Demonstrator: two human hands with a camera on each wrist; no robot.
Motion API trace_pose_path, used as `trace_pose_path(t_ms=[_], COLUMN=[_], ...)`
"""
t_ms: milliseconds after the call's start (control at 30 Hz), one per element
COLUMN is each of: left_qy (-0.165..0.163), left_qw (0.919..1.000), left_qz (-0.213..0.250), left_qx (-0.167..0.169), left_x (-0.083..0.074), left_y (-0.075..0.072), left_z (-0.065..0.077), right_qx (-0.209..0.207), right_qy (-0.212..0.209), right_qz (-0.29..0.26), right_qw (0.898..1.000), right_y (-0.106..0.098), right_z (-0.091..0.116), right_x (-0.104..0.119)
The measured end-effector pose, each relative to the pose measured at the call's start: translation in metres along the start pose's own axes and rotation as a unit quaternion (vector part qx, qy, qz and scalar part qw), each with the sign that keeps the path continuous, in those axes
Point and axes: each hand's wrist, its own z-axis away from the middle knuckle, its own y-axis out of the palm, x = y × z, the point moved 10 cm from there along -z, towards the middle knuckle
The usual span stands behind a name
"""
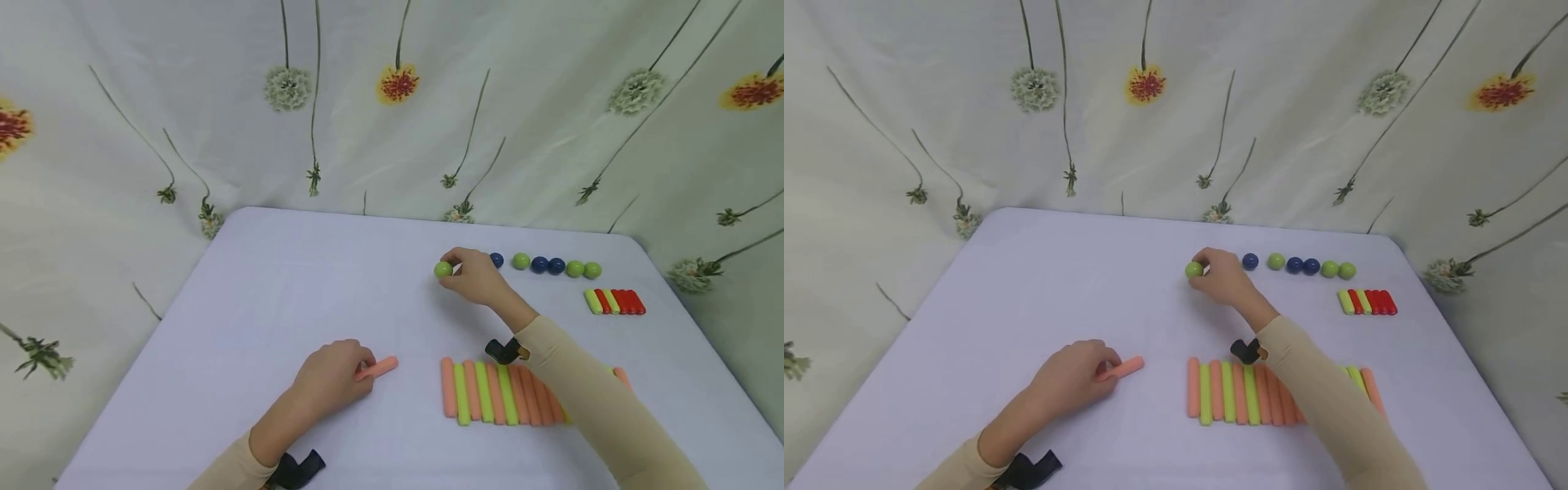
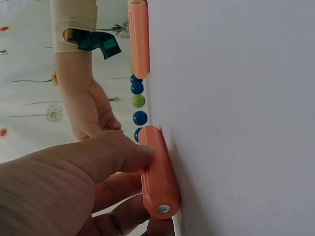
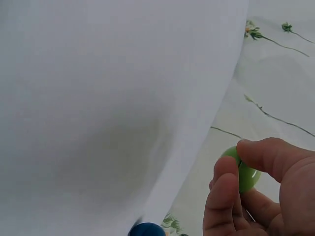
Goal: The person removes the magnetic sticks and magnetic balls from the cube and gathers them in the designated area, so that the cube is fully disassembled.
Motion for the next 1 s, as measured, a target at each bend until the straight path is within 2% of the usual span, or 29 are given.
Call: trace_pose_path(t_ms=[233, 433, 667, 800, 1000], left_qy=[0.003, 0.009, 0.011, 0.021, 0.016], left_qw=[1.0, 1.0, 0.9999, 0.9997, 0.9998], left_qz=[0.006, -0.001, 0.004, -0.005, -0.008], left_qx=[0.001, 0.002, 0.0, -0.01, -0.004], left_x=[0.0, 0.002, -0.001, -0.003, 0.0], left_y=[0.001, 0.002, -0.001, -0.003, 0.0], left_z=[-0.001, 0.0, 0.003, 0.004, 0.003], right_qx=[-0.016, -0.01, 0.008, 0.018, 0.015], right_qy=[0.044, 0.079, 0.106, 0.106, 0.098], right_qz=[0.032, 0.057, 0.078, 0.079, 0.094], right_qw=[0.998, 0.995, 0.991, 0.991, 0.991], right_y=[0.002, 0.011, 0.017, 0.018, 0.02], right_z=[-0.029, -0.047, -0.05, -0.05, -0.054], right_x=[-0.013, -0.023, -0.029, -0.028, -0.03])
